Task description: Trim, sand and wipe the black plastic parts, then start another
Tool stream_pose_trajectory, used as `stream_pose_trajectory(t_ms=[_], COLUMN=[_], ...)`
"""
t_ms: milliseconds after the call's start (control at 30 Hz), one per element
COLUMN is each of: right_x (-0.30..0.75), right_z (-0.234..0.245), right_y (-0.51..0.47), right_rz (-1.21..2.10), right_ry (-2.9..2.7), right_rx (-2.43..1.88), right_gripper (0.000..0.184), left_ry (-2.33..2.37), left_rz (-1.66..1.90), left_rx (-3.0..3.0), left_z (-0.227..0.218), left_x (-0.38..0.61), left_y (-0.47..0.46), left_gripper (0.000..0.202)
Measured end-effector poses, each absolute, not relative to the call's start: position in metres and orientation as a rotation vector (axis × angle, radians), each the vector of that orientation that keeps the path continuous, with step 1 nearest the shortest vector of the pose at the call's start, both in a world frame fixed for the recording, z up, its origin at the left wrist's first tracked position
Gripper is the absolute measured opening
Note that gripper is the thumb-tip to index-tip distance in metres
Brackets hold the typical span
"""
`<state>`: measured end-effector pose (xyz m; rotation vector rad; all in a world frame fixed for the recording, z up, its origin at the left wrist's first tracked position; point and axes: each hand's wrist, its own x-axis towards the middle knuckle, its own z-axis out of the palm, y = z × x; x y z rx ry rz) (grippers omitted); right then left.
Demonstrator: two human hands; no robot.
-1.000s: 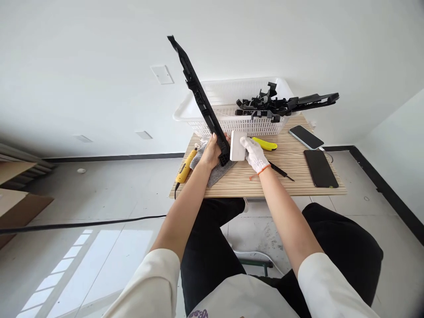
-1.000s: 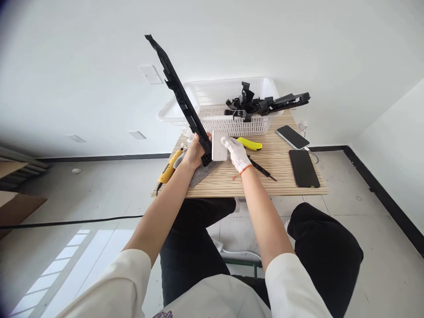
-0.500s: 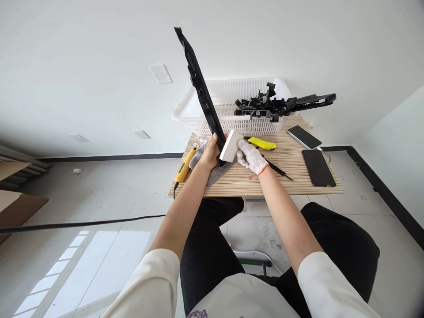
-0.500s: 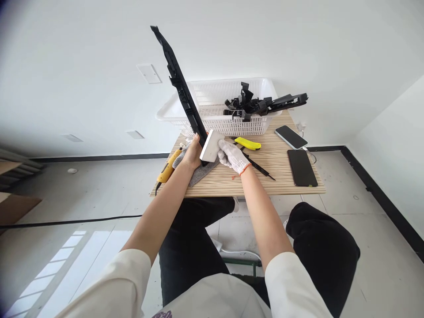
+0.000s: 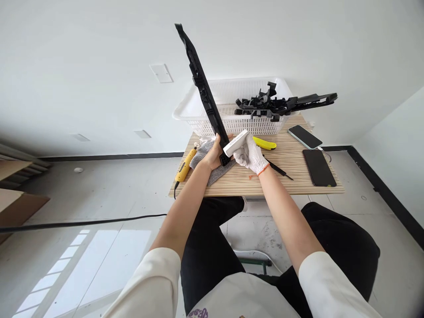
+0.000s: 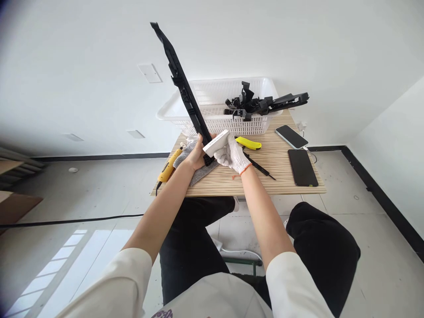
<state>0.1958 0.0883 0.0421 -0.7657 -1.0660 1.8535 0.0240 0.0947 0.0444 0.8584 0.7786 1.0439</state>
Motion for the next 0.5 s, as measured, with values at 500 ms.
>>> stream_pose_trajectory(t_ms=[500], right_x=[0.189], right_z=[0.048], right_y=[0.077], right_rz=[1.783], right_ry=[-1.020], right_rx=[-0.711], right_gripper=[0.064], left_ry=[0.718], left_rz=[1.025], left_rx=[0.751], left_z=[0.053], left_x=[0.016], left_y=[0.089], left_gripper=[0.063])
